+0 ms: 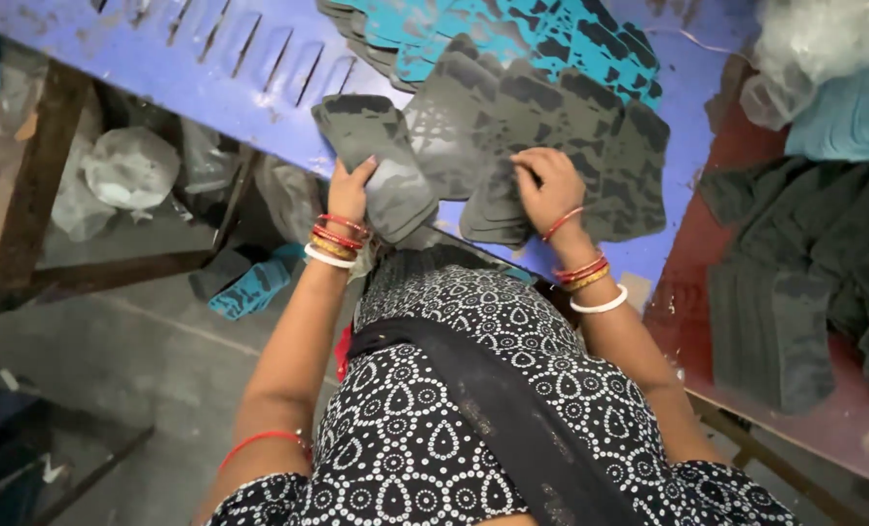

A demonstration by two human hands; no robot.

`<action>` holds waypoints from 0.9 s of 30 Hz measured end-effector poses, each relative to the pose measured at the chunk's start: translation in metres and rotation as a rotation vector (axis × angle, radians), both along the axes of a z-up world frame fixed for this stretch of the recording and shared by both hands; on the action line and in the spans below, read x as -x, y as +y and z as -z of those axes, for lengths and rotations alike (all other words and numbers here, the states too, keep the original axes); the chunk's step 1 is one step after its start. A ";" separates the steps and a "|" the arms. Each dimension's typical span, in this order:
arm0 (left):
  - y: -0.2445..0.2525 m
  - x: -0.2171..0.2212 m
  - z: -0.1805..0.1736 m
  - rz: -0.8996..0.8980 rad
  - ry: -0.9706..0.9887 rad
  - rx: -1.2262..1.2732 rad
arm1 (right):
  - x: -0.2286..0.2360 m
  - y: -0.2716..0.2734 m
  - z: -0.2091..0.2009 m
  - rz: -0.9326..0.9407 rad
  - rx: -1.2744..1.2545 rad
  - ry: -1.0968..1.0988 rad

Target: The person sorts and stacks dark grey and blue patterned material pieces on a blue workbench. They handle the pieces by hand, separating them into piles and occasionally placing some into a white plastic bag.

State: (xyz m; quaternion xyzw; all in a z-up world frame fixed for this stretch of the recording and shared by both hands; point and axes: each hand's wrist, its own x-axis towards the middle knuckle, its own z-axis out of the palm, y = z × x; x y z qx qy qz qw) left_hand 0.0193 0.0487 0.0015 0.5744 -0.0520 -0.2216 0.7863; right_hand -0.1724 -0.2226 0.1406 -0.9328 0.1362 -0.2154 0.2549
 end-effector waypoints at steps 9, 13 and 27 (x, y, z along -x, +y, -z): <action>-0.008 0.027 -0.055 0.047 0.145 0.128 | -0.024 0.048 -0.026 0.207 0.239 0.258; -0.036 0.045 -0.059 0.098 0.249 0.174 | -0.009 0.028 0.001 0.209 0.141 0.246; -0.071 0.064 -0.051 0.226 0.370 0.121 | -0.014 0.052 -0.103 -0.019 -0.110 0.275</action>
